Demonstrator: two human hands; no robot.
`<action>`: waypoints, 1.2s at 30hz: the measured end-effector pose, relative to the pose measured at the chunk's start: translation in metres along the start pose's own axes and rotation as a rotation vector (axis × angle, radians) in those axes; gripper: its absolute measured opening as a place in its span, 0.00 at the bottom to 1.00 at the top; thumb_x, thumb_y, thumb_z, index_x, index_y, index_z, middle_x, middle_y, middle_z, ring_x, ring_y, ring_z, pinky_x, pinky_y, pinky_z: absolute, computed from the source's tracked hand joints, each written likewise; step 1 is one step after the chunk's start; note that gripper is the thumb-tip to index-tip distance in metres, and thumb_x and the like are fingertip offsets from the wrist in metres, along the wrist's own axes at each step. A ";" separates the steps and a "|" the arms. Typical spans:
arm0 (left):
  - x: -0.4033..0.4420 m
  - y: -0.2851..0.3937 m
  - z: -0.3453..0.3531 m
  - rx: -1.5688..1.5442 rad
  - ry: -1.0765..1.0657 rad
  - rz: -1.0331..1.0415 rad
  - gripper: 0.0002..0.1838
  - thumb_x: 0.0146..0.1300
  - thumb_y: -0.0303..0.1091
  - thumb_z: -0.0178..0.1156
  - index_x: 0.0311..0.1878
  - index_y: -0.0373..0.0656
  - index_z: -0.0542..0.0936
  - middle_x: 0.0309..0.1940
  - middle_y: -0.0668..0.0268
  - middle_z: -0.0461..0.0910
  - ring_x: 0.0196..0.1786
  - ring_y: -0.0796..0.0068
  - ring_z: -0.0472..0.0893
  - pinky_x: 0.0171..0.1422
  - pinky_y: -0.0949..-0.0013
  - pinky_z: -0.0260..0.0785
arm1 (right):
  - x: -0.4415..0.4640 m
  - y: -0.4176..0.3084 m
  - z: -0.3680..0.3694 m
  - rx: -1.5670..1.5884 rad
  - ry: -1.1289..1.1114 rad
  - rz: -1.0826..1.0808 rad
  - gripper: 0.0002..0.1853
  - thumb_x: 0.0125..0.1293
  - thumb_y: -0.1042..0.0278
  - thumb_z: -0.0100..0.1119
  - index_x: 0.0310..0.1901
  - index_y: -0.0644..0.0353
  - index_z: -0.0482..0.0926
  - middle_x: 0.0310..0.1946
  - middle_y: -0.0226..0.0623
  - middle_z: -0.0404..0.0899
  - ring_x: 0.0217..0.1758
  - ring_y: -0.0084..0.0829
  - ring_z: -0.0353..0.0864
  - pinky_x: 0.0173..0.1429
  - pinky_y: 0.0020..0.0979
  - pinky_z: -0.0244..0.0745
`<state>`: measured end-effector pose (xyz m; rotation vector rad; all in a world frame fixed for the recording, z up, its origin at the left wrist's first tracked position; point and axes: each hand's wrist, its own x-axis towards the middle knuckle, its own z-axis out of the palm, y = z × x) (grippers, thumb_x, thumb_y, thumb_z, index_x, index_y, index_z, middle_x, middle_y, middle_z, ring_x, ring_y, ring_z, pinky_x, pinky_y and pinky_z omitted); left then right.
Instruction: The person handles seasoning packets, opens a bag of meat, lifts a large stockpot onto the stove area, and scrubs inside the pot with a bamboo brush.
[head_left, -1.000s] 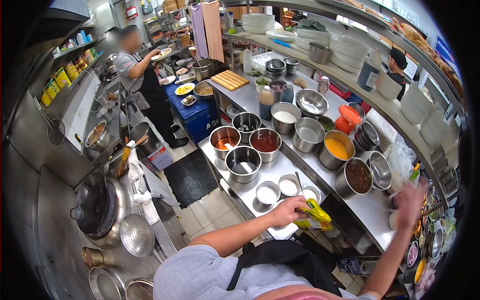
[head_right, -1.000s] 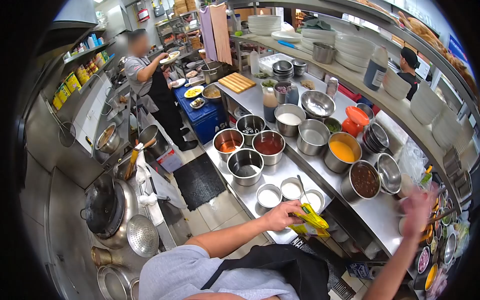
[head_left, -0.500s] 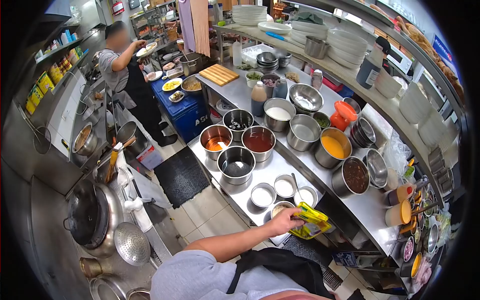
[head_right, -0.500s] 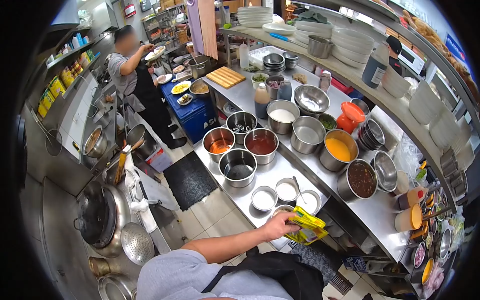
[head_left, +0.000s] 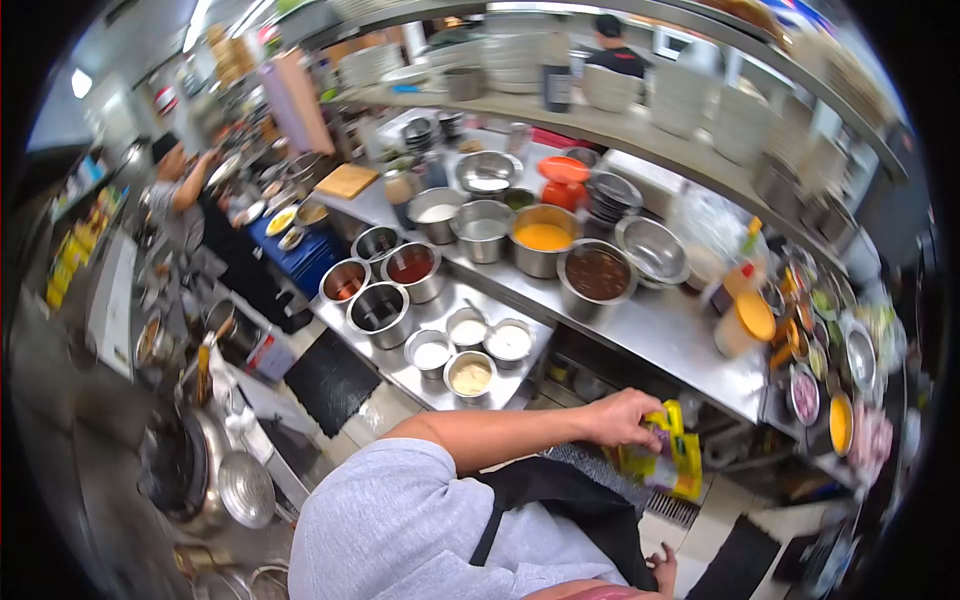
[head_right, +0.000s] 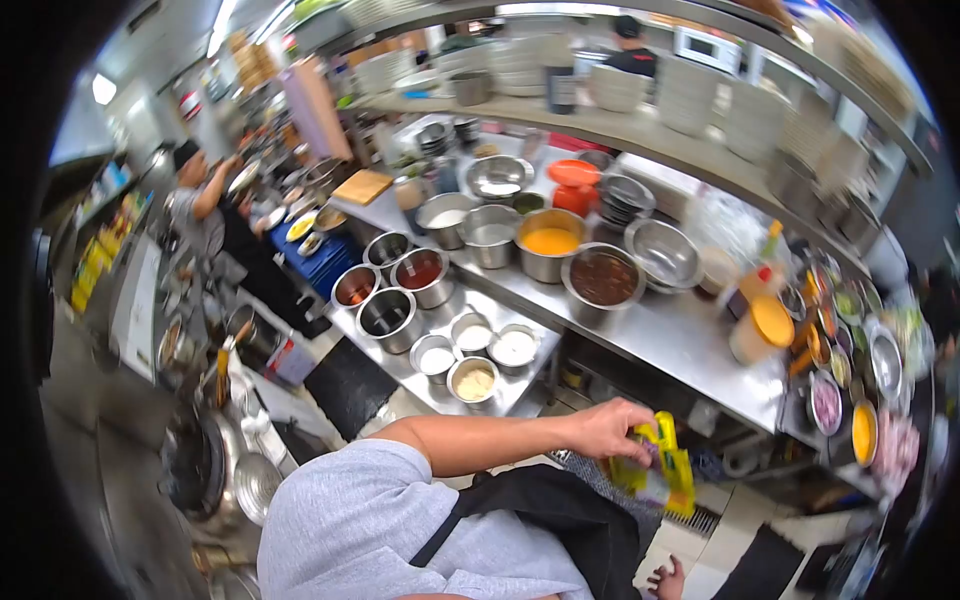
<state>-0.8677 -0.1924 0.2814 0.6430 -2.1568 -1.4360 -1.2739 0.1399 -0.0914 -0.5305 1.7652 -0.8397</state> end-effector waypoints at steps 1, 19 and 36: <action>0.024 -0.003 0.020 0.046 0.001 0.152 0.16 0.53 0.34 0.72 0.43 0.39 0.81 0.36 0.58 0.81 0.43 0.62 0.82 0.45 0.63 0.73 | -0.063 -0.063 0.021 0.034 0.132 0.173 0.28 0.70 0.77 0.50 0.70 0.46 0.63 0.32 0.38 0.77 0.25 0.35 0.79 0.30 0.38 0.80; 0.082 -0.272 0.088 0.720 -0.907 -0.928 0.17 0.60 0.40 0.65 0.47 0.37 0.83 0.39 0.55 0.86 0.40 0.61 0.86 0.45 0.59 0.76 | -0.208 0.135 -0.030 0.722 0.737 0.531 0.20 0.66 0.70 0.56 0.60 0.55 0.74 0.27 0.34 0.76 0.22 0.27 0.75 0.19 0.30 0.66; 0.523 -0.070 0.436 0.151 -1.216 -0.006 0.19 0.52 0.24 0.66 0.50 0.38 0.81 0.41 0.62 0.84 0.45 0.71 0.81 0.53 0.67 0.72 | -0.129 0.051 -0.202 0.599 0.862 0.550 0.22 0.65 0.71 0.56 0.61 0.53 0.72 0.33 0.33 0.80 0.28 0.25 0.79 0.29 0.31 0.73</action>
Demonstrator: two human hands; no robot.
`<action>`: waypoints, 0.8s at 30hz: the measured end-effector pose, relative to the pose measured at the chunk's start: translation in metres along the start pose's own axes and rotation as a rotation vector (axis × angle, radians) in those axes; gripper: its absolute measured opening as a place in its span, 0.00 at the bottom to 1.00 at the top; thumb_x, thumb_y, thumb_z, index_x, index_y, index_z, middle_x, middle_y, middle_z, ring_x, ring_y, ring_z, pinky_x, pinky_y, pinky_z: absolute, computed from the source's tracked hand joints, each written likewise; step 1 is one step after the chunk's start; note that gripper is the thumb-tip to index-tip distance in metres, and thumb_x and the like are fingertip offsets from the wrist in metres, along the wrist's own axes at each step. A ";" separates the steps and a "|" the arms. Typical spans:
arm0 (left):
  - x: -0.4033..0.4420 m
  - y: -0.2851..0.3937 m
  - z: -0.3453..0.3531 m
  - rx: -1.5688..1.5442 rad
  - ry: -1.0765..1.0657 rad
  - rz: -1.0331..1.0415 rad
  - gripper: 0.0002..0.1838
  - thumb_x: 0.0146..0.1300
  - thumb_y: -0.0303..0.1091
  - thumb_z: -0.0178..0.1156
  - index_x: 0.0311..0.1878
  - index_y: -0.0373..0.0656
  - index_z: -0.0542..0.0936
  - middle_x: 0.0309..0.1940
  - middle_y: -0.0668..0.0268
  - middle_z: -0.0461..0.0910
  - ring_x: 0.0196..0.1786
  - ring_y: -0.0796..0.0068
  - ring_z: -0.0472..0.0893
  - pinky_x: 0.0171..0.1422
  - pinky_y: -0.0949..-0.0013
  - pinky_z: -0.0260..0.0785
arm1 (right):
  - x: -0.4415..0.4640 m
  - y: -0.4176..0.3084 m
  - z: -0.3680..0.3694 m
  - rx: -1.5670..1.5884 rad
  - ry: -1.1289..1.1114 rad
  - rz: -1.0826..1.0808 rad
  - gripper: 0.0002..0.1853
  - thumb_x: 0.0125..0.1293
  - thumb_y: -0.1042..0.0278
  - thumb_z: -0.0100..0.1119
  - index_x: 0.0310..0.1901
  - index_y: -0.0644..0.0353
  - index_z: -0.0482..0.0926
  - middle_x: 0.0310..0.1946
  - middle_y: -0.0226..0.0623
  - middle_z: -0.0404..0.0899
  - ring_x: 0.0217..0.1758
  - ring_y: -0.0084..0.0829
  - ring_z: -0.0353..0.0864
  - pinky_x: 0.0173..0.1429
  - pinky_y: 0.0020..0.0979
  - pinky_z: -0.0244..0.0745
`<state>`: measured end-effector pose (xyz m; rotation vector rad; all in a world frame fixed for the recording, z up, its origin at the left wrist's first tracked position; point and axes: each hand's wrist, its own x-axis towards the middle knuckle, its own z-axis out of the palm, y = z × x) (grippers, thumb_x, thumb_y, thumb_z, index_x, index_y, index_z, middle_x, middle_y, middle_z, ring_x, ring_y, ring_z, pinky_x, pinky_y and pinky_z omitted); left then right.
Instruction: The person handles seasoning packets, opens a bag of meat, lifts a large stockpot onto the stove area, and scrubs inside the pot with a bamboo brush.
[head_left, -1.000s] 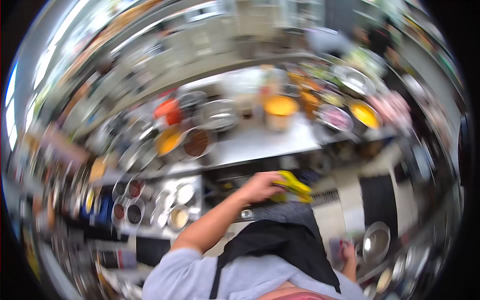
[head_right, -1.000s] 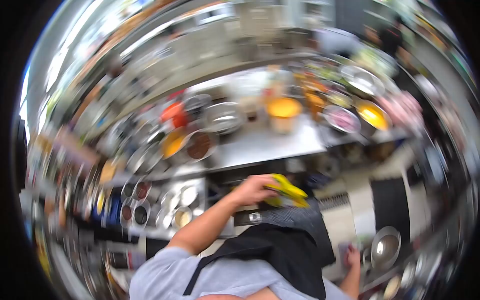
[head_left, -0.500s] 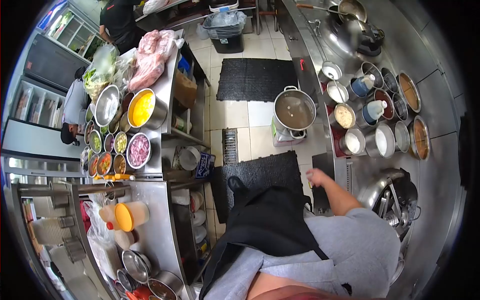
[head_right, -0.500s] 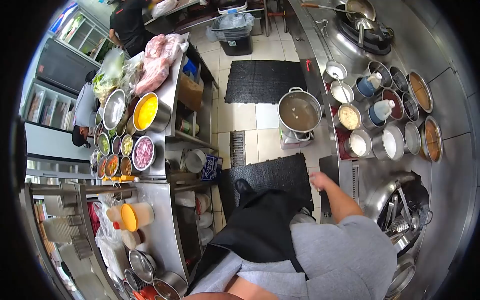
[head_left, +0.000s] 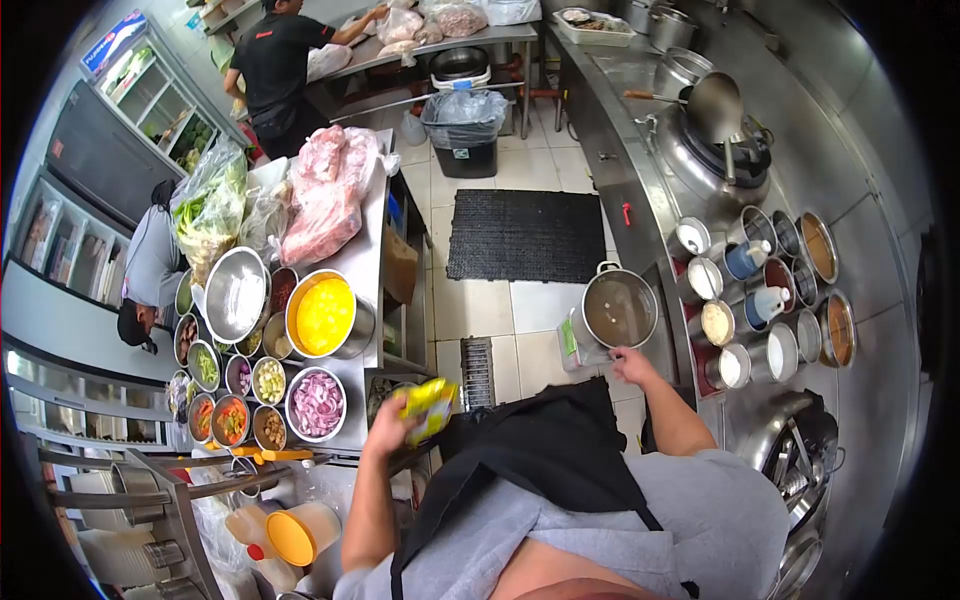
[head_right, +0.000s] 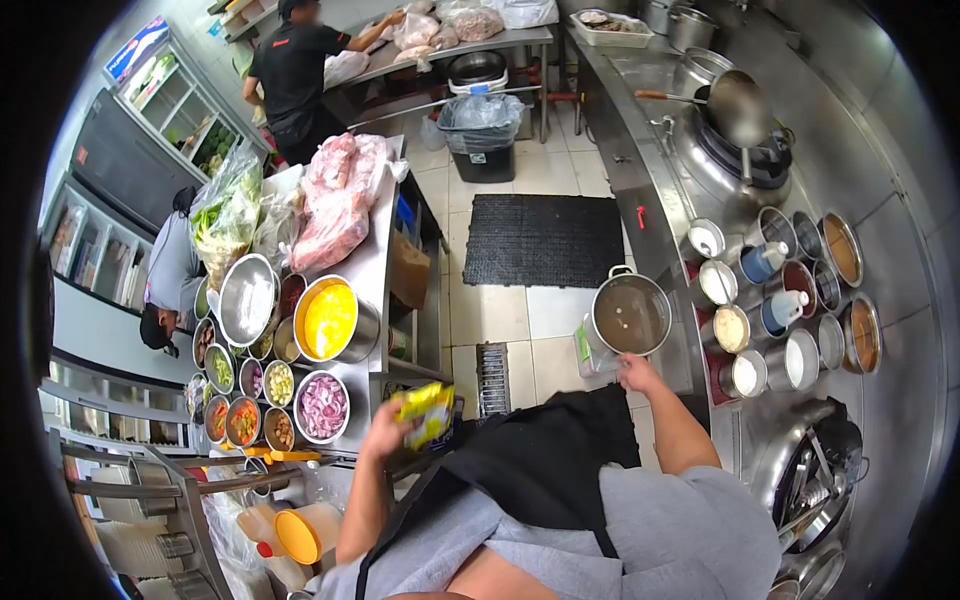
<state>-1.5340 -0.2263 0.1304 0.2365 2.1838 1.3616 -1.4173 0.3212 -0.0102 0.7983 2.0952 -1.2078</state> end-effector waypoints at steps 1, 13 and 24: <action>0.028 0.035 -0.009 0.013 0.006 0.109 0.17 0.52 0.24 0.66 0.47 0.38 0.81 0.38 0.62 0.83 0.44 0.72 0.80 0.52 0.67 0.72 | 0.000 -0.030 -0.003 0.127 0.060 -0.069 0.22 0.65 0.72 0.56 0.61 0.54 0.72 0.32 0.33 0.80 0.28 0.23 0.79 0.28 0.29 0.72; 0.269 0.183 -0.026 -0.194 -0.164 0.229 0.09 0.59 0.19 0.64 0.42 0.37 0.79 0.40 0.70 0.78 0.44 0.80 0.76 0.50 0.72 0.70 | 0.085 -0.023 -0.021 0.401 -0.082 0.103 0.22 0.61 0.84 0.45 0.57 0.60 0.74 0.28 0.35 0.79 0.25 0.25 0.77 0.24 0.28 0.68; 0.445 0.274 -0.064 0.382 -0.168 0.372 0.13 0.52 0.25 0.68 0.41 0.38 0.78 0.38 0.57 0.78 0.44 0.56 0.80 0.48 0.62 0.72 | 0.283 -0.275 -0.189 0.117 -0.143 -0.402 0.22 0.67 0.79 0.48 0.62 0.58 0.72 0.38 0.32 0.79 0.34 0.21 0.79 0.36 0.24 0.74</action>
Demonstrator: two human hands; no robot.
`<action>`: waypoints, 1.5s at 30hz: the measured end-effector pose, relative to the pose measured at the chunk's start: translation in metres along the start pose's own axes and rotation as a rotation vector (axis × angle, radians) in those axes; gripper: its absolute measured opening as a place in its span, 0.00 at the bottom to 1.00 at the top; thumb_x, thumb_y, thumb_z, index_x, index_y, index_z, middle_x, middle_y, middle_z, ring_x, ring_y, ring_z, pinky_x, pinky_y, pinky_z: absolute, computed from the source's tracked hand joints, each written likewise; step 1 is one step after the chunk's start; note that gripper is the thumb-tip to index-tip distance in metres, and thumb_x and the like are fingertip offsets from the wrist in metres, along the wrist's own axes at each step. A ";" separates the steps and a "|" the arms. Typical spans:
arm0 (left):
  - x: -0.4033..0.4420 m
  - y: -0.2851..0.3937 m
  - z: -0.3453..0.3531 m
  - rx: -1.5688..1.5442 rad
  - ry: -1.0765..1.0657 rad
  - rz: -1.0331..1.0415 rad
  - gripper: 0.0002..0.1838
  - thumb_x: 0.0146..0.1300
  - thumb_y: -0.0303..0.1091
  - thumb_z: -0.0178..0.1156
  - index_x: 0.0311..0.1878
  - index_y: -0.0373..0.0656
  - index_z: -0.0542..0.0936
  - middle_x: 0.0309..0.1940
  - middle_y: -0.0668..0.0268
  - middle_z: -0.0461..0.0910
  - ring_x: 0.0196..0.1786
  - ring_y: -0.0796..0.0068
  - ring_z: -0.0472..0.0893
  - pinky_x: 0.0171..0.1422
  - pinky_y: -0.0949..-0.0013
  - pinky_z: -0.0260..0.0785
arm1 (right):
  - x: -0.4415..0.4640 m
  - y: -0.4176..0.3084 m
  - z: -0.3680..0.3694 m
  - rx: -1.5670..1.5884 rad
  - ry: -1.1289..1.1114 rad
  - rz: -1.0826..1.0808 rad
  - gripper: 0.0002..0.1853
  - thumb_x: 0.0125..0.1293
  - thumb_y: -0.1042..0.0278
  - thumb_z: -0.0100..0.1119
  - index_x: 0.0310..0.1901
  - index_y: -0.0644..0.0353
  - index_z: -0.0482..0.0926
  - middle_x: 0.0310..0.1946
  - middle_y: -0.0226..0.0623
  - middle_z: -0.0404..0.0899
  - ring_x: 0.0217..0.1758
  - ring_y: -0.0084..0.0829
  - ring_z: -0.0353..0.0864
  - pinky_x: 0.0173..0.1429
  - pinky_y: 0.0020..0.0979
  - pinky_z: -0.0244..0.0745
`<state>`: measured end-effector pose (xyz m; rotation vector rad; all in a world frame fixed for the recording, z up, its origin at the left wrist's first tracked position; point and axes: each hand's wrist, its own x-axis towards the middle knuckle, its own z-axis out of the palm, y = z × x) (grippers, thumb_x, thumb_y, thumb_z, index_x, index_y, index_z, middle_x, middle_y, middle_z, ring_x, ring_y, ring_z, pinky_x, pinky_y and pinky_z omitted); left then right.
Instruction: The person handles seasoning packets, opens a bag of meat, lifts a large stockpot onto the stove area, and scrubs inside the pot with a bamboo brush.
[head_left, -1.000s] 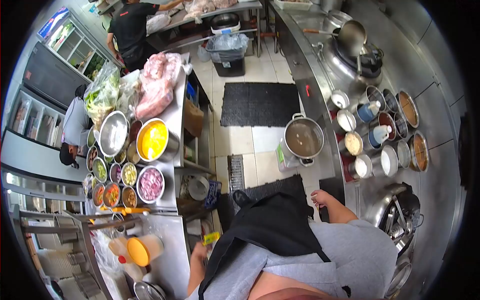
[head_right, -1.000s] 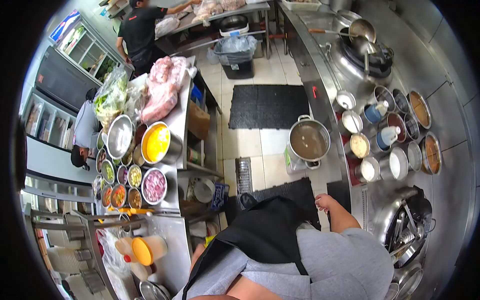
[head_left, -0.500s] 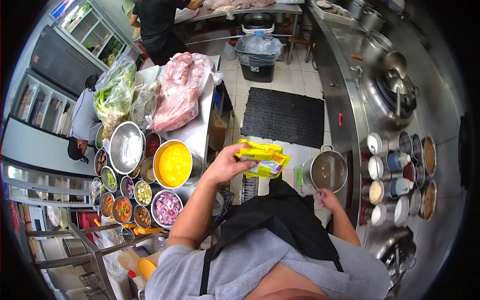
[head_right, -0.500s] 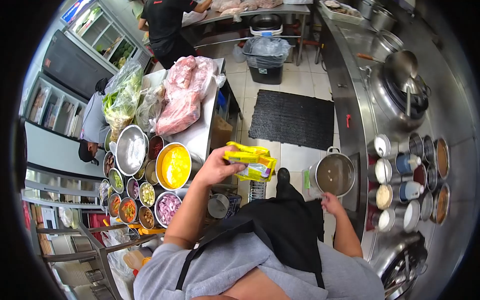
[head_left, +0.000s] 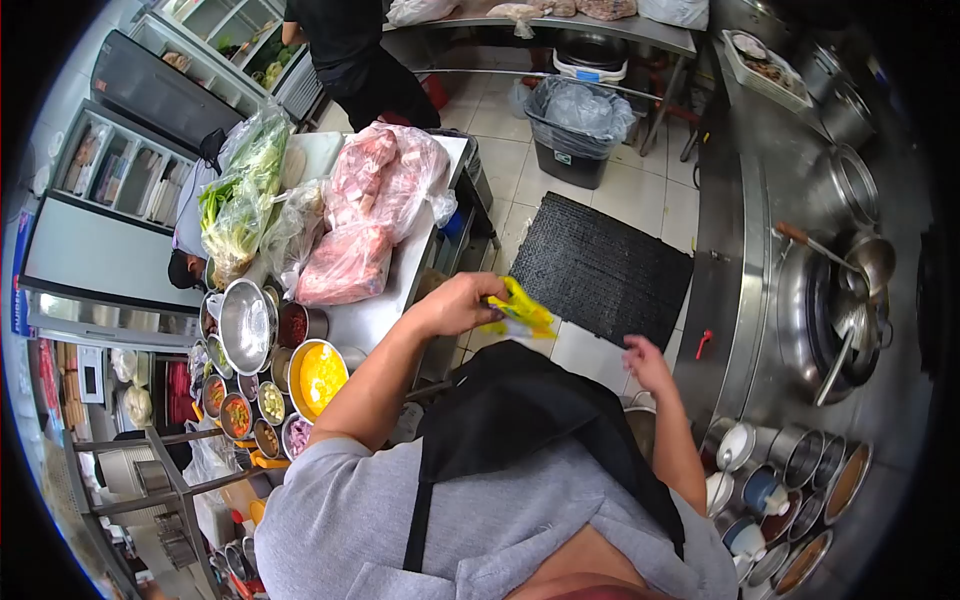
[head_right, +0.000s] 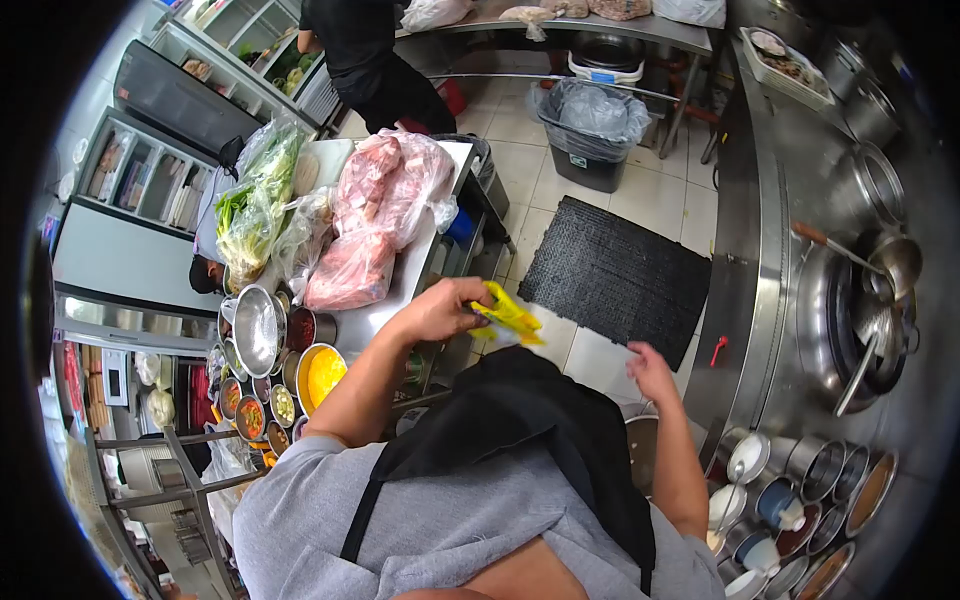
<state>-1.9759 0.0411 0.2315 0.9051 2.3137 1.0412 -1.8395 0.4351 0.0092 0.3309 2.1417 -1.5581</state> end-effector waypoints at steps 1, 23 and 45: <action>0.020 0.002 -0.009 0.004 0.027 0.039 0.12 0.51 0.24 0.67 0.40 0.39 0.78 0.37 0.57 0.78 0.44 0.56 0.79 0.48 0.62 0.71 | 0.017 -0.040 -0.014 0.102 -0.016 -0.046 0.22 0.66 0.80 0.49 0.62 0.58 0.72 0.38 0.33 0.79 0.36 0.21 0.79 0.38 0.24 0.74; 0.581 -0.006 -0.107 -0.362 -0.231 0.290 0.09 0.50 0.19 0.64 0.35 0.39 0.78 0.35 0.63 0.76 0.38 0.68 0.77 0.42 0.68 0.70 | 0.231 -0.221 -0.334 0.155 0.265 -0.125 0.25 0.67 0.70 0.59 0.66 0.58 0.69 0.43 0.36 0.81 0.44 0.25 0.80 0.52 0.29 0.76; 0.873 0.072 -0.227 -0.198 0.094 0.491 0.14 0.58 0.27 0.69 0.43 0.38 0.74 0.44 0.62 0.72 0.46 0.68 0.74 0.49 0.69 0.69 | 0.516 -0.396 -0.534 0.614 -0.035 -0.679 0.31 0.64 0.72 0.65 0.67 0.59 0.65 0.61 0.35 0.73 0.64 0.33 0.73 0.66 0.39 0.70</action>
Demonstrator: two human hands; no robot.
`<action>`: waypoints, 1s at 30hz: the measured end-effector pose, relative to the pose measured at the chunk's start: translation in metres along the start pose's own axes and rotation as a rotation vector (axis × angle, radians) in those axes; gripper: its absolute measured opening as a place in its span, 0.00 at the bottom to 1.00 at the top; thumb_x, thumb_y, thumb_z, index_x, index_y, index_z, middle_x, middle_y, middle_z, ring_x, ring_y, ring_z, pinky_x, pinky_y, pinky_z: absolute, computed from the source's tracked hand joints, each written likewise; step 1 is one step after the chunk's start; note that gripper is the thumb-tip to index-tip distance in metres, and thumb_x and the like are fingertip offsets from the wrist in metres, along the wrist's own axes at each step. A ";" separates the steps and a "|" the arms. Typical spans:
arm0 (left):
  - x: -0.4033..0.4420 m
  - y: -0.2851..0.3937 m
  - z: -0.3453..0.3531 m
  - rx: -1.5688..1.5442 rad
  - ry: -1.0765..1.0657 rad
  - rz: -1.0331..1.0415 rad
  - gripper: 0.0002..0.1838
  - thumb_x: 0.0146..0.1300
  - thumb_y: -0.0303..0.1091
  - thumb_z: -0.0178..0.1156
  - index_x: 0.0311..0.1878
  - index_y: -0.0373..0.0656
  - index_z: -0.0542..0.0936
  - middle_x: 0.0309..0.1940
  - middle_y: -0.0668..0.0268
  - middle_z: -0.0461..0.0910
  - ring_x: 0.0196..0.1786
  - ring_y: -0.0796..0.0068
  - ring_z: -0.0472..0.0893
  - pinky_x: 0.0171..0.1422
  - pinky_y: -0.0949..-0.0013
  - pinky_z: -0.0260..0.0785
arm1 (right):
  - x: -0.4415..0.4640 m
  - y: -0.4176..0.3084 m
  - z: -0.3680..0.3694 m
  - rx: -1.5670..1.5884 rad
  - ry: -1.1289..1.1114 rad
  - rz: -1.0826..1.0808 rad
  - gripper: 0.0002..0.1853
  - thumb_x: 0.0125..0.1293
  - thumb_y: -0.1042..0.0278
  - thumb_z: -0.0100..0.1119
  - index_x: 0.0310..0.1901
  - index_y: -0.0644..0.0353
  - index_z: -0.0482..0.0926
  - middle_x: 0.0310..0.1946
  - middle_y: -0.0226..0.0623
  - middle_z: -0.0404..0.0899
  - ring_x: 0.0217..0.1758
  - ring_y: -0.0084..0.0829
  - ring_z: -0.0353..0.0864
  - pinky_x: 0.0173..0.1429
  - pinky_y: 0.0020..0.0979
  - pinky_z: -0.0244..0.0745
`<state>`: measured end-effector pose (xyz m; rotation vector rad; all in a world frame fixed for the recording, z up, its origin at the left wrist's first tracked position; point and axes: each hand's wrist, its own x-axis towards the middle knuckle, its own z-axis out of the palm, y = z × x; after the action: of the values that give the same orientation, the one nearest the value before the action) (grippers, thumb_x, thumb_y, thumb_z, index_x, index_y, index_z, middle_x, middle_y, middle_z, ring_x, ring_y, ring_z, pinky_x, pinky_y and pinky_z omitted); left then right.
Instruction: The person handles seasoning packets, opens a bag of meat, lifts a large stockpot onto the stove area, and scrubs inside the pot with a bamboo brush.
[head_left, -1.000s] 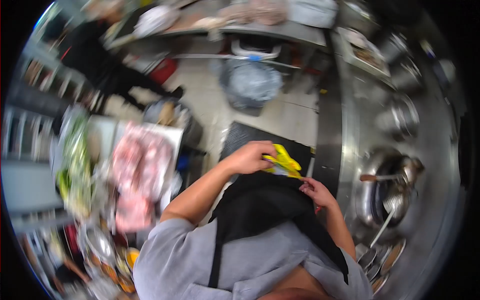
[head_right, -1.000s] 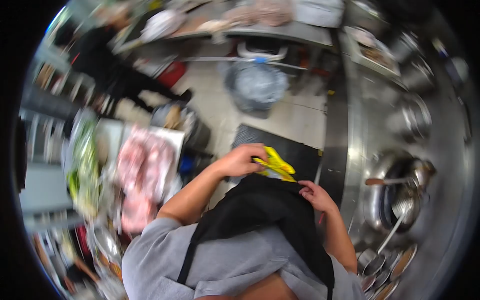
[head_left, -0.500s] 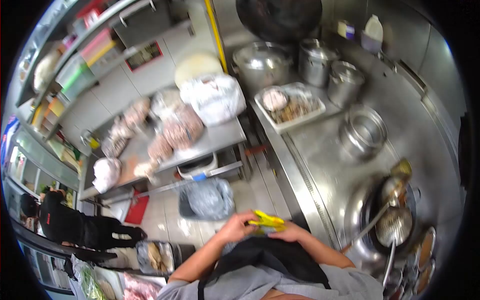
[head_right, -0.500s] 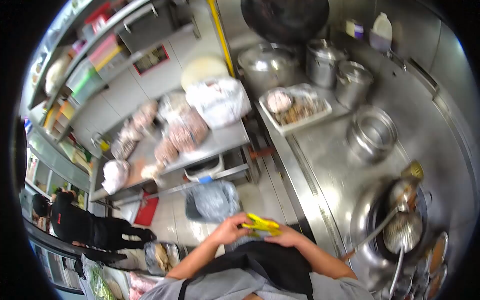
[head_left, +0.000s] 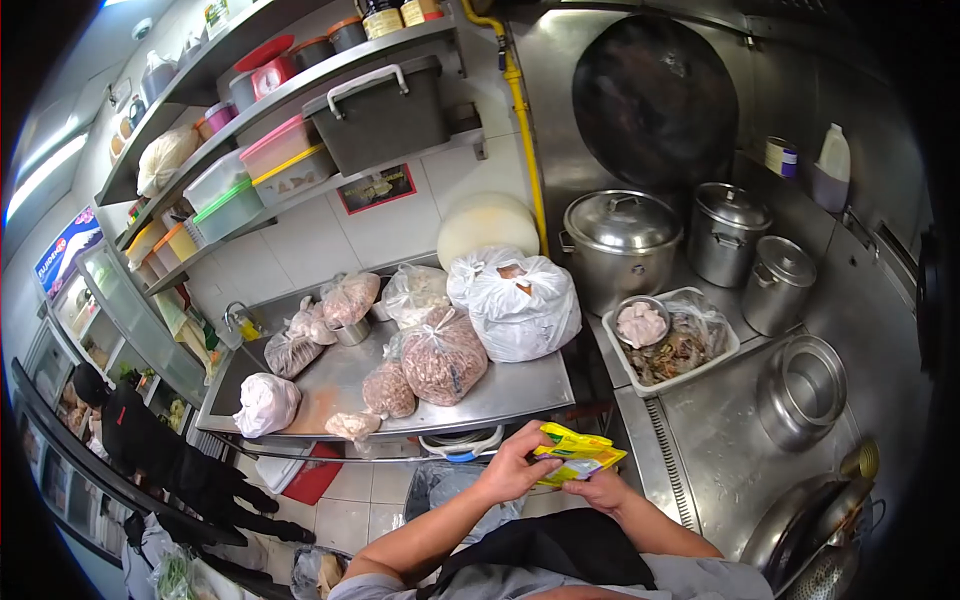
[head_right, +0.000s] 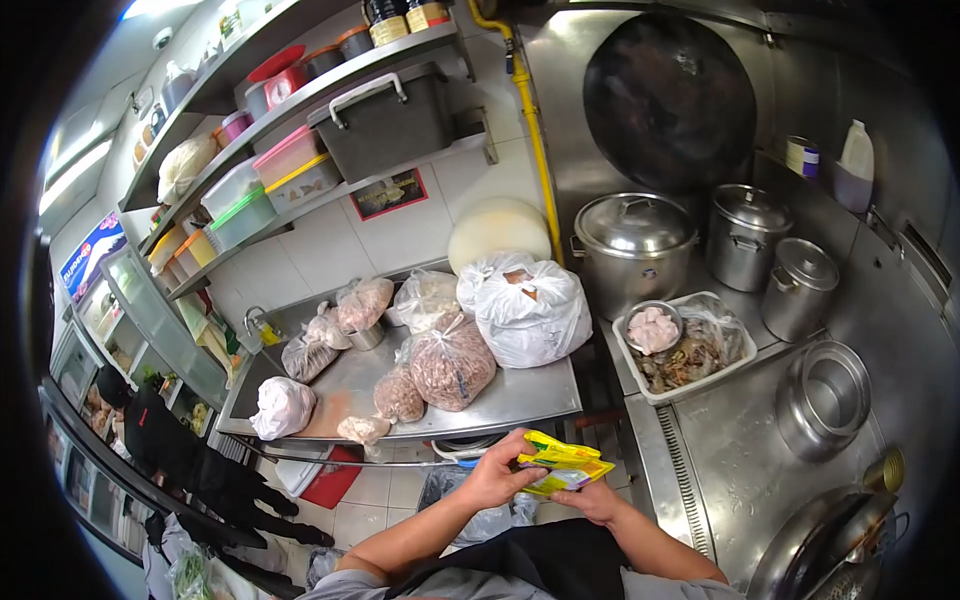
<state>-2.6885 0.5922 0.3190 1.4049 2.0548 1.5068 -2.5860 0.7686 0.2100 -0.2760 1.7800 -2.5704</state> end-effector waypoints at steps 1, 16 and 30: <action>0.005 -0.004 -0.012 -0.003 0.005 -0.009 0.14 0.58 0.27 0.69 0.43 0.38 0.74 0.44 0.62 0.72 0.46 0.68 0.74 0.49 0.69 0.69 | 0.014 0.008 0.002 0.095 0.016 0.020 0.30 0.64 0.72 0.65 0.67 0.58 0.66 0.60 0.36 0.74 0.61 0.33 0.75 0.63 0.39 0.73; 0.316 0.134 -0.400 1.403 0.630 0.441 0.28 0.62 0.33 0.63 0.65 0.44 0.69 0.60 0.53 0.73 0.63 0.48 0.72 0.65 0.55 0.67 | 0.269 -0.054 -0.102 0.234 -0.115 0.029 0.23 0.66 0.75 0.60 0.62 0.61 0.70 0.56 0.39 0.77 0.55 0.35 0.78 0.48 0.39 0.82; 0.390 0.077 -0.472 1.746 0.928 0.502 0.18 0.48 0.28 0.71 0.44 0.44 0.79 0.40 0.62 0.76 0.46 0.55 0.77 0.50 0.56 0.70 | 0.358 -0.045 -0.180 0.244 -0.195 0.233 0.22 0.66 0.73 0.61 0.61 0.62 0.71 0.54 0.40 0.79 0.53 0.35 0.80 0.48 0.38 0.82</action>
<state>-3.1554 0.6133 0.7220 1.7535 4.2558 -0.1995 -2.9604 0.9148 0.2411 -0.2854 1.3335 -2.4645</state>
